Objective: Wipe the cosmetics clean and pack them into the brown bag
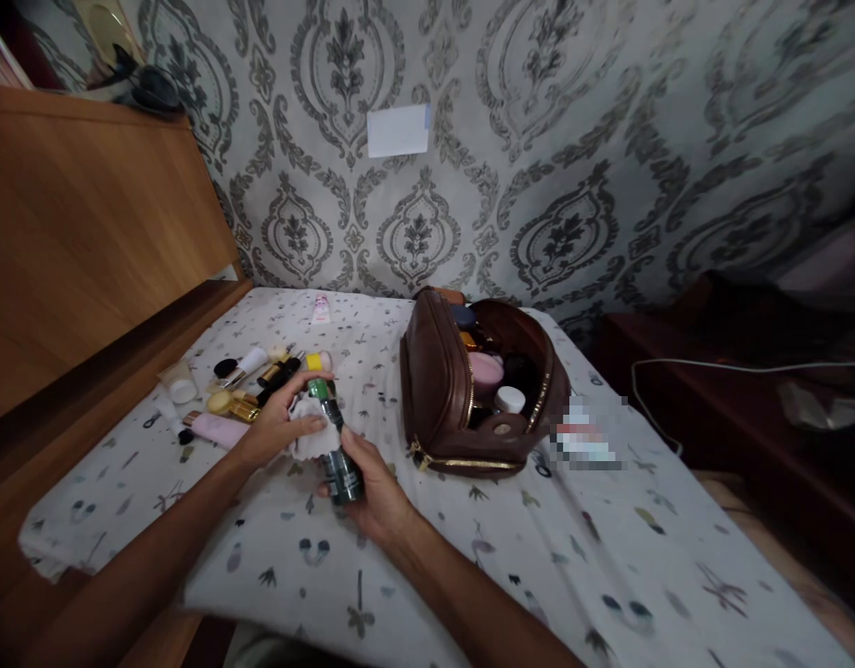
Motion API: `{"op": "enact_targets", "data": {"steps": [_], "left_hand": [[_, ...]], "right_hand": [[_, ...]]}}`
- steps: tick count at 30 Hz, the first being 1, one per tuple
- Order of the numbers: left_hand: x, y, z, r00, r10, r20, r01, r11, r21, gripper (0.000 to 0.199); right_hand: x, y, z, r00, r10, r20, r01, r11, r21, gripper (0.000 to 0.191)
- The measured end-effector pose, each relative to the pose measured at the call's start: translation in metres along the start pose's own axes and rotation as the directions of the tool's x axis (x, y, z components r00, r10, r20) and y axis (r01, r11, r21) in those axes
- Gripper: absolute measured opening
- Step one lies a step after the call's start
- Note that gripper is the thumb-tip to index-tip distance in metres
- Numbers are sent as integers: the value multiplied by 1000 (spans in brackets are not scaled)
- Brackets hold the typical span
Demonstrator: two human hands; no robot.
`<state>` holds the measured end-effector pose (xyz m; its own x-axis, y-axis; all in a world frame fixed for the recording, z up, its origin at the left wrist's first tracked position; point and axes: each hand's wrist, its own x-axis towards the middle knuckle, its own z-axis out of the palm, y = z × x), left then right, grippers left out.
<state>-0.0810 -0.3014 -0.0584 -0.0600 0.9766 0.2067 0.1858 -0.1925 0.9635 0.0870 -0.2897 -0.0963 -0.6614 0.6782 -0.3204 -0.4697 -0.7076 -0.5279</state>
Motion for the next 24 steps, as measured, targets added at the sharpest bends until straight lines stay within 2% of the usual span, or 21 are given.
{"op": "enact_targets", "data": {"steps": [5, 10, 14, 17, 19, 22, 24], "left_hand": [[2, -5, -1, 997, 0, -75, 0, 1000, -3, 45], [3, -8, 1, 982, -41, -186, 30, 998, -64, 55], [5, -12, 1, 973, -87, -215, 70, 994, -87, 56], [4, -14, -1, 983, -67, -173, 53, 995, -85, 49], [3, -12, -1, 995, -36, -91, 29, 997, -68, 48], [-1, -6, 1, 999, -10, 51, 12, 999, -31, 68], [-3, -3, 3, 994, -29, 106, 31, 999, -18, 80]], "right_hand": [[-2, 1, -1, 996, -15, 87, 23, 996, -86, 46], [-5, 0, 2, 991, 16, 136, 1, 992, -125, 46], [-4, 0, 2, 987, 27, 156, -10, 994, -106, 40], [-1, 0, -1, 990, 47, 134, -37, 997, -71, 39], [2, 0, -3, 993, 71, 90, -69, 997, -29, 36], [5, 0, -6, 997, 79, -14, -79, 995, 53, 26], [6, -1, -6, 995, 84, -50, -80, 994, 77, 23]]}}
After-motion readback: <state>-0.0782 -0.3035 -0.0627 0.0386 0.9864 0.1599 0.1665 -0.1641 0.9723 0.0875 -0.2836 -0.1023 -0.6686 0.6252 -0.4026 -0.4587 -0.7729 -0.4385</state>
